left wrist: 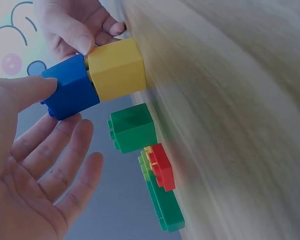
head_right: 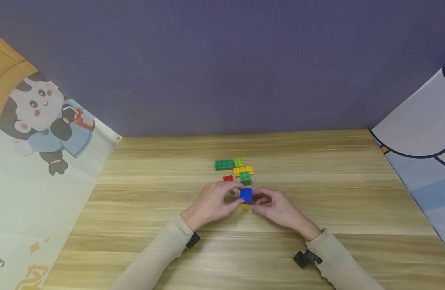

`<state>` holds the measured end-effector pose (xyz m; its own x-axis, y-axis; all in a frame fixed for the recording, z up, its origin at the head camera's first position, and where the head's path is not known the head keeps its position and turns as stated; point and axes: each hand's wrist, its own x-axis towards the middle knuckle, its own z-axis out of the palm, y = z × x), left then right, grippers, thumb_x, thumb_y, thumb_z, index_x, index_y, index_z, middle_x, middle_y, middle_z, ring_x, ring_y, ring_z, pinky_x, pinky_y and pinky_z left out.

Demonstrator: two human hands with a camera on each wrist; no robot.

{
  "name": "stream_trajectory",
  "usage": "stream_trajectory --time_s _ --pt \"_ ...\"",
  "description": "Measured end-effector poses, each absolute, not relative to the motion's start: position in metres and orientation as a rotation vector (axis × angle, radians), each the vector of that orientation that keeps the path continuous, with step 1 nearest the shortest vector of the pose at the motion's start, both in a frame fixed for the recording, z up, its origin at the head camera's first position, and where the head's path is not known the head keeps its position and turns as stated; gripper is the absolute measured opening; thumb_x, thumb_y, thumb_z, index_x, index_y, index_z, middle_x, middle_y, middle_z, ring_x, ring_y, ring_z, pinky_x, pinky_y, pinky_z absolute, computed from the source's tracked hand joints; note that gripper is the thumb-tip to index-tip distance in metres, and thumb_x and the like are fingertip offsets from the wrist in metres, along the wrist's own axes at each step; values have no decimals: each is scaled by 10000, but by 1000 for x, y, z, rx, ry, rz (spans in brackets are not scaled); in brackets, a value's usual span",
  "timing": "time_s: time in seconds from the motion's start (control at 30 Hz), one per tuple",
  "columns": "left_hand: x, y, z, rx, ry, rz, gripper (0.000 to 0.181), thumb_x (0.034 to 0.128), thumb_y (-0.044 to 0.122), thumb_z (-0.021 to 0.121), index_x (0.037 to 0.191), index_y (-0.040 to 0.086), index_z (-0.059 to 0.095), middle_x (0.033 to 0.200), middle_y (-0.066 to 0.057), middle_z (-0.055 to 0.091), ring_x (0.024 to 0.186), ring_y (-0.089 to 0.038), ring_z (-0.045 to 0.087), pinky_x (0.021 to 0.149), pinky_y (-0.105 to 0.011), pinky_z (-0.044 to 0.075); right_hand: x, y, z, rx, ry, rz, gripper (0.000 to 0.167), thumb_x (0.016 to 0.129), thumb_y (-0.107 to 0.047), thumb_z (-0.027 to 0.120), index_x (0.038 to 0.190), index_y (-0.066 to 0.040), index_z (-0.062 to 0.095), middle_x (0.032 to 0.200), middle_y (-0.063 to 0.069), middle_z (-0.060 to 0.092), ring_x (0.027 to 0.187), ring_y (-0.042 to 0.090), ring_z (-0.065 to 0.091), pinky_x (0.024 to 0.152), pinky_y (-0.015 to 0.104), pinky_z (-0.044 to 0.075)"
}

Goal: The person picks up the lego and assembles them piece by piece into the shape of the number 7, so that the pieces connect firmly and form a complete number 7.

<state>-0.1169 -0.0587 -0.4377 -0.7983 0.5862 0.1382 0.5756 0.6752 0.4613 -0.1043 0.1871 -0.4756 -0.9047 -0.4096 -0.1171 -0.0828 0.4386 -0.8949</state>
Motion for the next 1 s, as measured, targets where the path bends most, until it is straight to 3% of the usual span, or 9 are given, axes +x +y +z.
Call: stream_trajectory --time_s 0.83,1.0 --pt "-125 -57 -433 1020 2842 747 355 970 363 798 1289 209 766 1070 24 820 879 -80 735 689 -138 495 -110 192 -481 -426 2405 -1421 413 986 -247 787 1331 -41 692 1177 104 757 1010 186 716 819 234 615" --pt "-125 -57 -431 1040 2850 734 355 966 356 804 1279 189 772 991 25 808 733 -55 641 615 -145 443 -111 192 -481 -436 2390 -1426 419 982 -255 791 1328 -40 692 1171 101 753 1007 185 713 817 237 617"
